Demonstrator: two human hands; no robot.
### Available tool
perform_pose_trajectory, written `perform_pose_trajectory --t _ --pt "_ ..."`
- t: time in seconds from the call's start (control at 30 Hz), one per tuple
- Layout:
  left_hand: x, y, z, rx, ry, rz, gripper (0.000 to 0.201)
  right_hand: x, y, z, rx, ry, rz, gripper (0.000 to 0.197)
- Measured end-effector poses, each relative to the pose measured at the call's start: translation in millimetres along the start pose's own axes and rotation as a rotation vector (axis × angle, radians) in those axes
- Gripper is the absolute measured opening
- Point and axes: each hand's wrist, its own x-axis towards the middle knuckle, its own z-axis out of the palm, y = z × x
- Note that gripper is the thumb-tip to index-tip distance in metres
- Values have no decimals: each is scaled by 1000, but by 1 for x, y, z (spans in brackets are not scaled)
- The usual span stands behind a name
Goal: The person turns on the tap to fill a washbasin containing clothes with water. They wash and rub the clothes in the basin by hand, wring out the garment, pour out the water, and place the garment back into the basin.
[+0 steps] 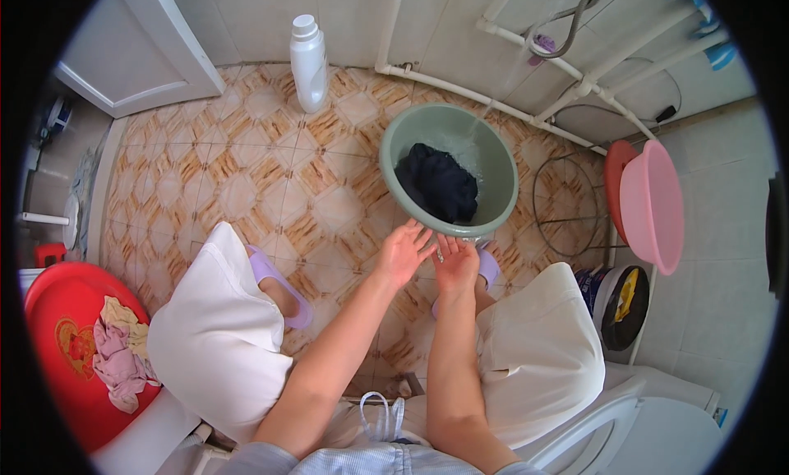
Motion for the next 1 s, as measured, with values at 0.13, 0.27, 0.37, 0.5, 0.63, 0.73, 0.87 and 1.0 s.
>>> perform_pose_trajectory --t 0.13,0.27,0.37,0.5,0.63,0.73,0.87,1.0 --pt "4 5 -2 12 -26 14 57 0 -2 1 12 -33 12 26" --pt "2 8 -5 10 -41 13 56 -5 -1 9 21 -13 14 27" --pt "2 9 -2 12 -49 17 55 -4 -3 8 4 -4 2 27" --pt "2 8 -1 23 -39 17 55 -4 -4 9 41 -4 12 17" --pt "5 5 -8 -7 -59 15 56 1 -1 0 39 -33 21 19" --pt "5 5 -10 -29 -73 14 58 3 0 -3 44 -52 29 23" --pt "4 6 -7 -45 -49 19 57 3 2 -3 49 -48 23 23" --pt "4 5 -7 -50 -55 12 56 3 1 -3 57 -60 20 24"
